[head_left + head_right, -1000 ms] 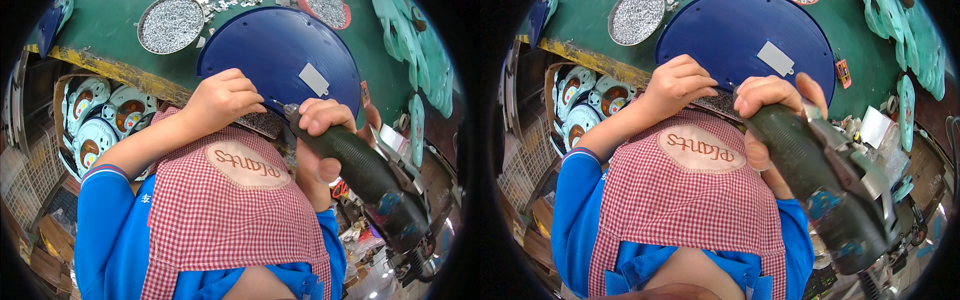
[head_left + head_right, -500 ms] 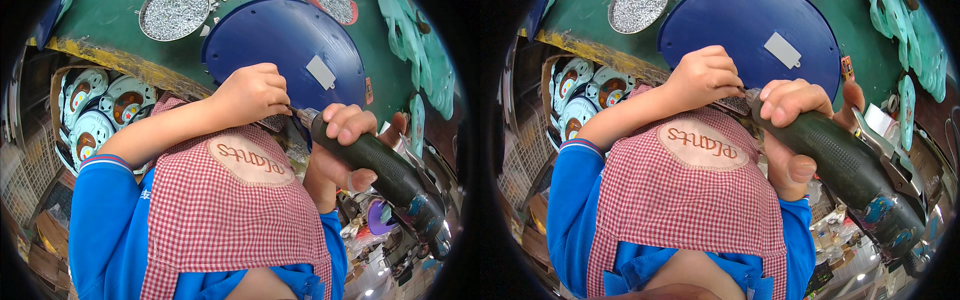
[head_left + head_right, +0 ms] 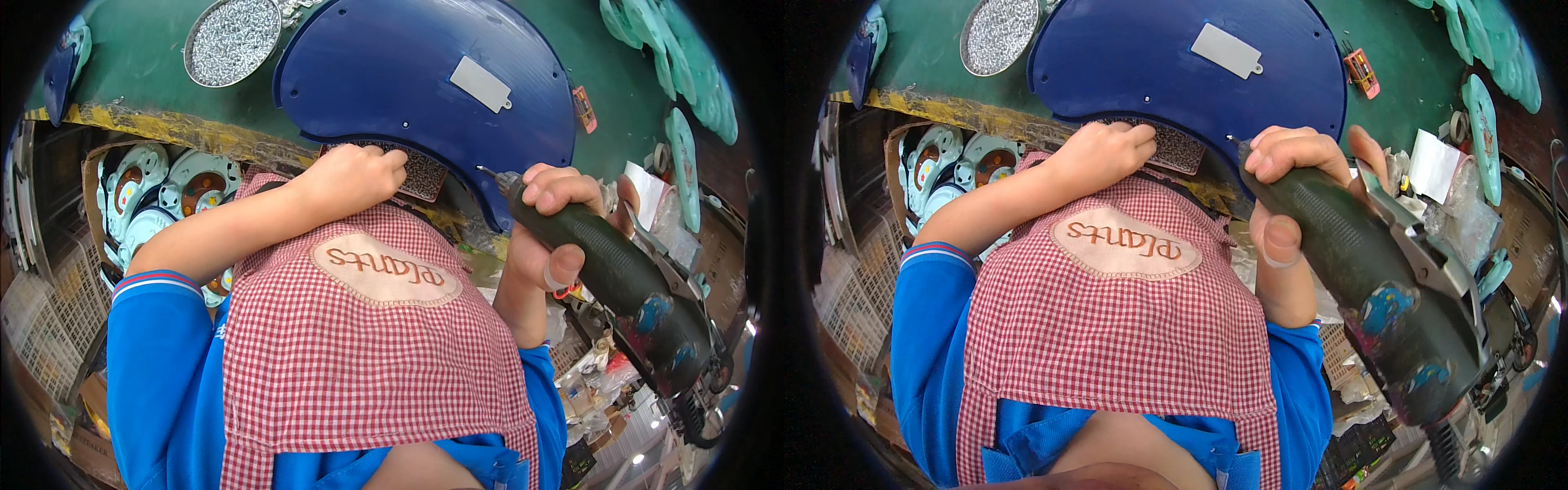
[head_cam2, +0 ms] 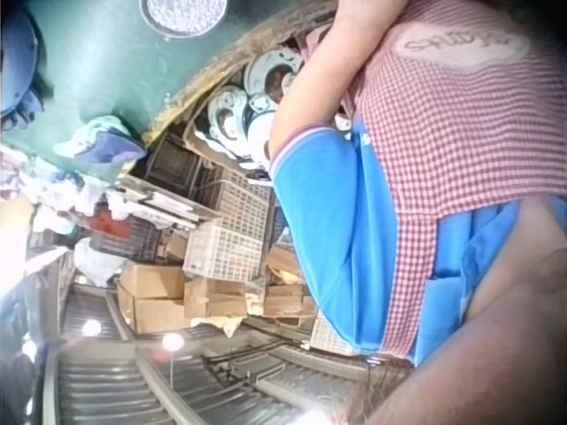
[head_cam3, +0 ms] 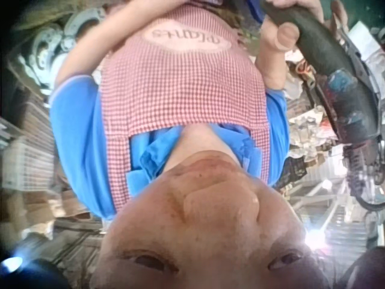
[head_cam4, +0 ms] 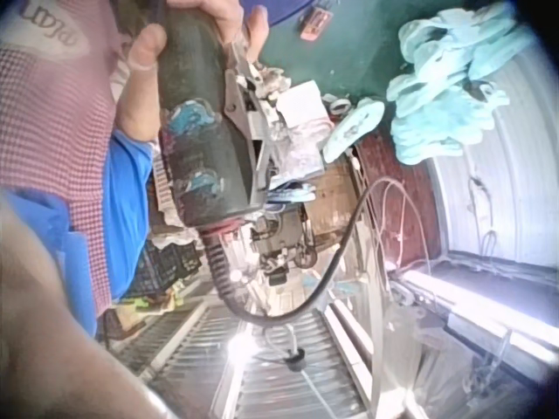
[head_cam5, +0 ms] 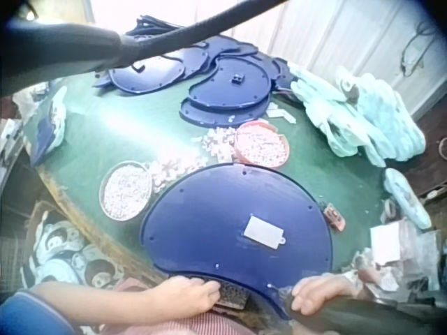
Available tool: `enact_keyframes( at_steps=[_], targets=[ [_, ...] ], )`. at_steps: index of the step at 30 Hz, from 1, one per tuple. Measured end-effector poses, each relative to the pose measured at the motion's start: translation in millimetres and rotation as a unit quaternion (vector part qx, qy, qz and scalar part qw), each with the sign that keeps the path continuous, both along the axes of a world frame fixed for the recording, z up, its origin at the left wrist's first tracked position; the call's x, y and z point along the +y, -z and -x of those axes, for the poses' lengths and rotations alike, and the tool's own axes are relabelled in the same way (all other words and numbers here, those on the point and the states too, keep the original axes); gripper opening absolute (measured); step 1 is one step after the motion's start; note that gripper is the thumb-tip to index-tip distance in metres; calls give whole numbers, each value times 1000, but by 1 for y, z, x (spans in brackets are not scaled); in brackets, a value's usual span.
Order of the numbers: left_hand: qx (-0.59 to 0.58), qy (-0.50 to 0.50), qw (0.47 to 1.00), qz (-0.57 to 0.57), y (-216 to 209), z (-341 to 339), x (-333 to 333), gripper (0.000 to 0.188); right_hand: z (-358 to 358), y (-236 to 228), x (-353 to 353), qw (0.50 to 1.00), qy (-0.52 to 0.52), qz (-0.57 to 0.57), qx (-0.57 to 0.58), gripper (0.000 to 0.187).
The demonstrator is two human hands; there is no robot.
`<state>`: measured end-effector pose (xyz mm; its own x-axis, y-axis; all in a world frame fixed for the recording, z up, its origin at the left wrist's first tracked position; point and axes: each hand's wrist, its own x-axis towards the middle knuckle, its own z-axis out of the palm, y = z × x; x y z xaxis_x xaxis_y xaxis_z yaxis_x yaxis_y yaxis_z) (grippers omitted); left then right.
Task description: The person assembles a blue plastic toy by inserting batteries, attaching a metal plate, and securing it with screws using a power drill. The person repeats this process for multiple units, handling batteries, plates, and screws.
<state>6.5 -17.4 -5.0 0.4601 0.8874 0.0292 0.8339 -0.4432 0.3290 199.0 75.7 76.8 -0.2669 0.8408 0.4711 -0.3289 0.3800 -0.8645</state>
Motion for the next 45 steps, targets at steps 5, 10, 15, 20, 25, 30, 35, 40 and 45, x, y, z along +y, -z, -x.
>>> enact_keyframes(
  at_steps=[5, 10, 15, 20, 25, 30, 35, 40, 45],
  targets=[
    [-99, -10, 995, 29, -14, 5, 10, 8, -5, 24, 7, 998, -42, -5, 40, 89],
    [-267, -73, 958, 76, -27, -1, 14, 13, -10, 0, 22, 987, -156, 27, 30, 99],
    [-256, -87, 963, -22, -29, -10, 28, 15, -1, -12, 7, 989, -139, 42, -7, 96],
    [-284, -78, 955, -45, -24, -10, 31, 16, 3, -13, 7, 989, -136, 48, 29, 91],
    [-249, -69, 957, -128, -21, -9, 38, 17, 1, -13, 7, 991, -120, 43, 34, 90],
    [-209, -89, 962, -152, -22, -3, 69, 17, 2, -14, 17, 995, -92, 27, 31, 89],
    [-213, -79, 961, -158, -21, -2, 83, 15, 3, -12, 29, 997, -69, 30, 11, 89],
    [-229, -69, 958, -161, -22, 0, 87, 11, 6, -12, 36, 997, -69, 26, 13, 89],
    [-257, -5, 944, -207, -23, -4, 85, 17, 7, -15, 40, 991, -123, 21, 51, 88]
  ],
)
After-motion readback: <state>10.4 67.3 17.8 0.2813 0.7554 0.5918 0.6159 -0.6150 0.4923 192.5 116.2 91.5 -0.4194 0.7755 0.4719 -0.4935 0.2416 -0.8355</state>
